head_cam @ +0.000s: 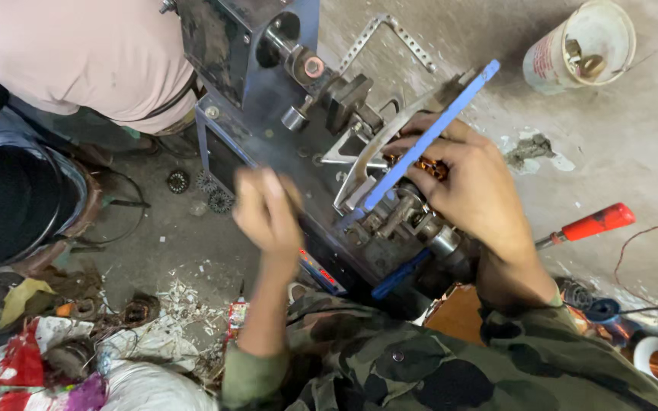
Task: The person operates a motor winding machine, feeding copper wire into the stator slots and rotating the stator to wind the coils. The person repeatedly adjusts the stator and presses the machine's control buttons to advance the winding process.
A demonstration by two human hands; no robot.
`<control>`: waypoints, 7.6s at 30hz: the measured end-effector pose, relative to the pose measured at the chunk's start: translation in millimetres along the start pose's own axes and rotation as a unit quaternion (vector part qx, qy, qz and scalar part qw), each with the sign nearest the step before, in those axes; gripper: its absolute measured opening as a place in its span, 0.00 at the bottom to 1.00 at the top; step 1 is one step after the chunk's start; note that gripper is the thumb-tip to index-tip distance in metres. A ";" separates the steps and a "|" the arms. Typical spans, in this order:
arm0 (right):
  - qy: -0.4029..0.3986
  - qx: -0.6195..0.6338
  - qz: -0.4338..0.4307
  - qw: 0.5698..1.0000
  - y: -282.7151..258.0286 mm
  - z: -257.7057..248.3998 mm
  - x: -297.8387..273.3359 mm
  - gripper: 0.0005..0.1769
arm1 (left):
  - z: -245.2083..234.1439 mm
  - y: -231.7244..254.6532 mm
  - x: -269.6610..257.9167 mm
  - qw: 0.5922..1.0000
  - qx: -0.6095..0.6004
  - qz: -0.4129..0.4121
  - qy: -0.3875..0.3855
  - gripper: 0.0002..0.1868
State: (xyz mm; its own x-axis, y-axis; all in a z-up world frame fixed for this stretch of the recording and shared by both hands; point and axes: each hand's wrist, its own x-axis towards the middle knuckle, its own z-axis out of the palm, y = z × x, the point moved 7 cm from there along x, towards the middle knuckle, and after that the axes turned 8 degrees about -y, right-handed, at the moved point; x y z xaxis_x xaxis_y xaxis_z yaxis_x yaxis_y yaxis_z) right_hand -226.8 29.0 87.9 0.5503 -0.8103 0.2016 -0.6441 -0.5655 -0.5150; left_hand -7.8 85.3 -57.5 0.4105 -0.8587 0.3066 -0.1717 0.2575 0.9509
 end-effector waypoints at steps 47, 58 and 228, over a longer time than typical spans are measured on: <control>0.120 0.038 -0.149 0.981 73.2 41.4 -66.8 0.30 | 118.3 24.4 -62.4 0.967 -0.040 0.160 -0.193 0.36; 0.162 0.039 -0.128 0.978 59.6 28.4 -63.1 0.12 | 111.2 44.4 -64.6 0.968 -0.023 0.147 -0.203 0.40; 0.014 -0.079 -0.049 0.996 8.0 3.0 -3.5 0.15 | 357.6 -207.9 -45.6 0.957 0.138 0.178 -0.184 0.20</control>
